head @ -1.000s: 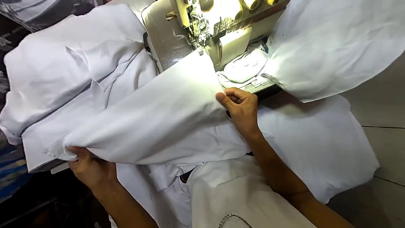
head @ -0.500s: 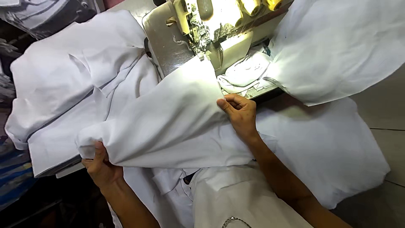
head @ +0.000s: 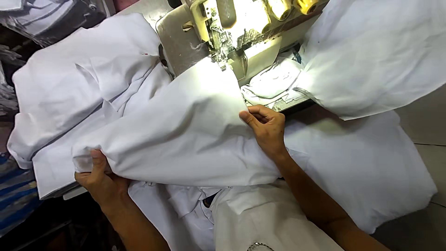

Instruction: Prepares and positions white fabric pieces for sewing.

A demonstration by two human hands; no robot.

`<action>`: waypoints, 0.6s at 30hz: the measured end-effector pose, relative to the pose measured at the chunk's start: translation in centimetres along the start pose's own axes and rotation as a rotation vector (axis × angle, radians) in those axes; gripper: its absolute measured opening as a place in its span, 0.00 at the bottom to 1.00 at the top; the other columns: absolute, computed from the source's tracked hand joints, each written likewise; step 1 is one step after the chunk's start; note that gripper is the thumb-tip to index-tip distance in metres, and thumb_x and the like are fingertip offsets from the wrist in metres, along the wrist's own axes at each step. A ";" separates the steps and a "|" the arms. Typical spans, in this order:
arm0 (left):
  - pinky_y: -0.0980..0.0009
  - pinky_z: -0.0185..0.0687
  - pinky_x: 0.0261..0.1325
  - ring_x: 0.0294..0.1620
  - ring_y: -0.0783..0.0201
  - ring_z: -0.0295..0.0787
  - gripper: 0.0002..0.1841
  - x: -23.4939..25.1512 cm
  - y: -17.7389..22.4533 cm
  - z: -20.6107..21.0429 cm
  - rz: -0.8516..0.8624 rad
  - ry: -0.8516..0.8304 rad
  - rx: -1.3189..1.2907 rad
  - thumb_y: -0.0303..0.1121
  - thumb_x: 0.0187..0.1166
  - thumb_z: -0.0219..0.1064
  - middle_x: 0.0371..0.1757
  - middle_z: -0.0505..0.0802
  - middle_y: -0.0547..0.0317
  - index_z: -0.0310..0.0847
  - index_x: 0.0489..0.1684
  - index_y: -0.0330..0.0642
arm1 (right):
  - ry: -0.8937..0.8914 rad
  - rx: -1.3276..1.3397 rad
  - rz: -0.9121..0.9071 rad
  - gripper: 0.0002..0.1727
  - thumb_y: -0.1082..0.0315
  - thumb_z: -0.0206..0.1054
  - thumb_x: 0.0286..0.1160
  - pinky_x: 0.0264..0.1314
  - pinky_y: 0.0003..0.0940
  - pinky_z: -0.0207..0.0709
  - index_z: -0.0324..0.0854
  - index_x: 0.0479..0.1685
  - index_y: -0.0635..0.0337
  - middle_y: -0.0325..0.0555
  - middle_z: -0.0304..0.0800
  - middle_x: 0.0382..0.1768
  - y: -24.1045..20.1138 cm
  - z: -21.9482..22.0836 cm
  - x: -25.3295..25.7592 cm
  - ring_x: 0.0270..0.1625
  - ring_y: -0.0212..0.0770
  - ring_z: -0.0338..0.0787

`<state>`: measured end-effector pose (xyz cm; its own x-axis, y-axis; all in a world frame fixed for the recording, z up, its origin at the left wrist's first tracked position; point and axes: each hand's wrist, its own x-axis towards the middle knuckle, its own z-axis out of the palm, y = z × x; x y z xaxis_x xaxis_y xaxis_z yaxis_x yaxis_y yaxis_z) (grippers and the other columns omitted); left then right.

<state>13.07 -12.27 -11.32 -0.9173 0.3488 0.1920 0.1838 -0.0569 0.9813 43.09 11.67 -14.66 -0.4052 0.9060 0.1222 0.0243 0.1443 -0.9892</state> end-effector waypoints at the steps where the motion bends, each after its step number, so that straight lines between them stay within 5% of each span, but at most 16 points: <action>1: 0.63 0.87 0.65 0.54 0.67 0.92 0.15 0.6 0.1 0.0 0.018 -0.006 0.014 0.33 0.82 0.68 0.50 0.93 0.64 0.74 0.63 0.43 | -0.001 -0.001 -0.006 0.06 0.67 0.75 0.77 0.33 0.19 0.85 0.91 0.43 0.60 0.36 0.94 0.32 -0.1 0.1 0.1 0.30 0.24 0.89; 7: 0.64 0.86 0.68 0.57 0.69 0.91 0.14 4.3 1.4 0.7 0.107 -0.042 0.051 0.35 0.85 0.67 0.54 0.92 0.69 0.74 0.64 0.48 | -0.012 -0.041 -0.049 0.07 0.66 0.73 0.79 0.28 0.17 0.80 0.90 0.42 0.61 0.36 0.91 0.29 -0.7 0.1 1.0 0.26 0.22 0.85; 10: 0.69 0.85 0.65 0.55 0.76 0.89 0.16 3.6 1.7 -0.6 0.019 -0.183 0.300 0.46 0.89 0.60 0.53 0.90 0.74 0.75 0.66 0.48 | -0.016 -0.040 -0.031 0.07 0.66 0.73 0.80 0.24 0.17 0.77 0.90 0.43 0.60 0.36 0.90 0.27 -1.0 0.2 1.1 0.23 0.23 0.83; 12: 0.75 0.81 0.61 0.54 0.80 0.84 0.25 1.1 1.5 -1.7 0.011 -0.271 0.490 0.46 0.88 0.58 0.56 0.86 0.65 0.69 0.73 0.35 | -0.014 -0.029 -0.026 0.06 0.66 0.72 0.80 0.21 0.17 0.75 0.90 0.43 0.59 0.36 0.89 0.25 -1.1 0.4 0.9 0.21 0.23 0.81; 15: 0.78 0.83 0.58 0.56 0.76 0.85 0.42 -4.8 0.9 -0.1 -0.074 -0.215 0.555 0.37 0.74 0.73 0.64 0.84 0.45 0.52 0.82 0.21 | -0.012 -0.033 -0.033 0.07 0.65 0.72 0.80 0.17 0.17 0.71 0.89 0.43 0.59 0.35 0.86 0.22 -1.1 0.4 0.7 0.18 0.23 0.78; 18: 0.75 0.82 0.67 0.64 0.71 0.86 0.39 -8.6 -0.7 1.8 -0.115 -0.146 0.559 0.33 0.71 0.77 0.65 0.86 0.41 0.61 0.79 0.22 | -0.029 -0.030 -0.020 0.07 0.64 0.71 0.81 0.16 0.18 0.70 0.89 0.43 0.58 0.36 0.85 0.22 -1.3 0.2 0.6 0.17 0.25 0.77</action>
<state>21.44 -13.55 -13.69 -0.8916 0.4510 0.0418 0.2803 0.4770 0.8330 42.62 11.89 -13.33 -0.4324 0.8908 0.1395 0.0431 0.1749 -0.9836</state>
